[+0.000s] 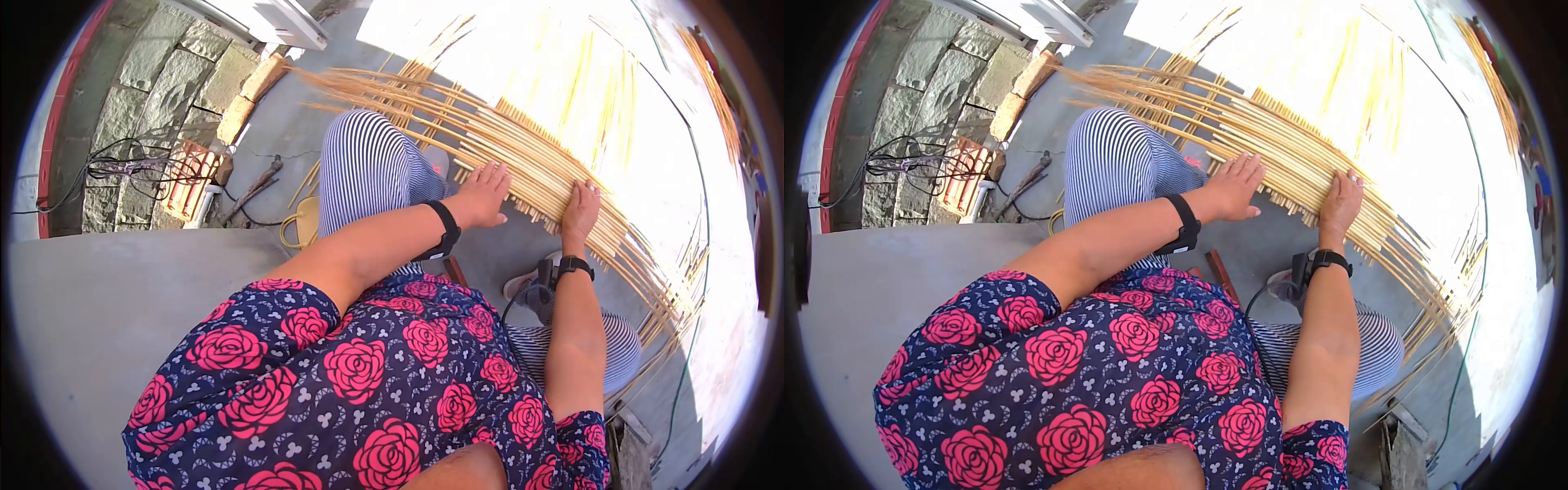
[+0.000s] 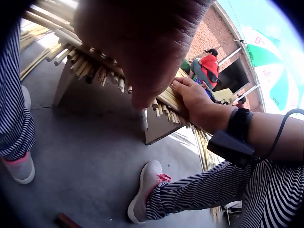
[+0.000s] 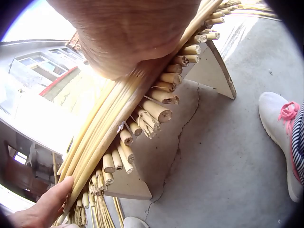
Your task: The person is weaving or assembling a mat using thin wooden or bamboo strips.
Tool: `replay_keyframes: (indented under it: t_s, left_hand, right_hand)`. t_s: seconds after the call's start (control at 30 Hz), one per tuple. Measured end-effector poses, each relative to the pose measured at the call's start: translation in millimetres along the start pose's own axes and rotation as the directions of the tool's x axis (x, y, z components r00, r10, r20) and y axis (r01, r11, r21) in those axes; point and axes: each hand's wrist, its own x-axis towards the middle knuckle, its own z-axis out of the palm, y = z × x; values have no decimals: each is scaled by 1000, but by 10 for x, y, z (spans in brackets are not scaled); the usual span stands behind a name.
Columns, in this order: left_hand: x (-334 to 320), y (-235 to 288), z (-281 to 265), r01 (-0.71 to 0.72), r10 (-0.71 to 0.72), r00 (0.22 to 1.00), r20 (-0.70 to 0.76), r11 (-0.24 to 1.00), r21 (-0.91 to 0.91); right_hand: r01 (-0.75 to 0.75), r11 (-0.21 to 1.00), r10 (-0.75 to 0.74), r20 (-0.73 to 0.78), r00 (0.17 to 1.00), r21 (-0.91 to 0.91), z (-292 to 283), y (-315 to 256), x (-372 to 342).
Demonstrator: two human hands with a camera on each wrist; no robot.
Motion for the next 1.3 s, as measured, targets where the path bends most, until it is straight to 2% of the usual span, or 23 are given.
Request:
replay_keyframes:
  t_s: [0.27, 0.37, 0.47, 0.57, 0.67, 0.7, 0.8, 0.83, 0.93, 1.3]
  left_hand:
    - [19, -10, 19, 1, -2, 1000, -20, 998, -66]
    - [46, 5, 0, 25, -32, 998, -58, 994, -109]
    - [52, 62, -44, 45, -67, 981, -179, 991, -124]
    - [121, 66, -205, -82, 34, 911, -412, 992, -101]
    - [440, -37, -275, -180, 59, 756, -652, 976, -119]
    - [573, -97, -243, -130, 74, 723, -687, 991, -30]
    - [840, -199, -109, -31, 20, 758, -652, 1000, -5]
    - [907, -253, -62, -17, 7, 830, -558, 1000, -13]
    - [921, -311, 13, -29, 36, 860, -510, 999, 23]
    - [892, -291, 18, 14, 16, 881, -473, 998, 60]
  right_hand:
    - [-31, 999, 32, 41, 999, -26, -75, -72, 3]
    - [7, 998, -8, -15, 1000, -55, -34, -44, -12]
    - [-15, 1000, 15, -9, 1000, -24, -35, -46, -19]
    - [-13, 1000, 13, -5, 1000, -8, -49, -55, -21]
    - [5, 1000, -5, -5, 1000, -9, -60, -61, -16]
    - [0, 1000, 0, 7, 1000, -10, -81, -76, -12]
    - [-7, 1000, 8, 10, 1000, -19, -57, -59, -13]
    - [-18, 1000, 18, 41, 999, 3, -48, -26, -20]
    - [-14, 999, 16, 51, 999, -38, -16, 10, -51]
    - [-57, 995, 61, 43, 997, -83, -74, -106, -91]
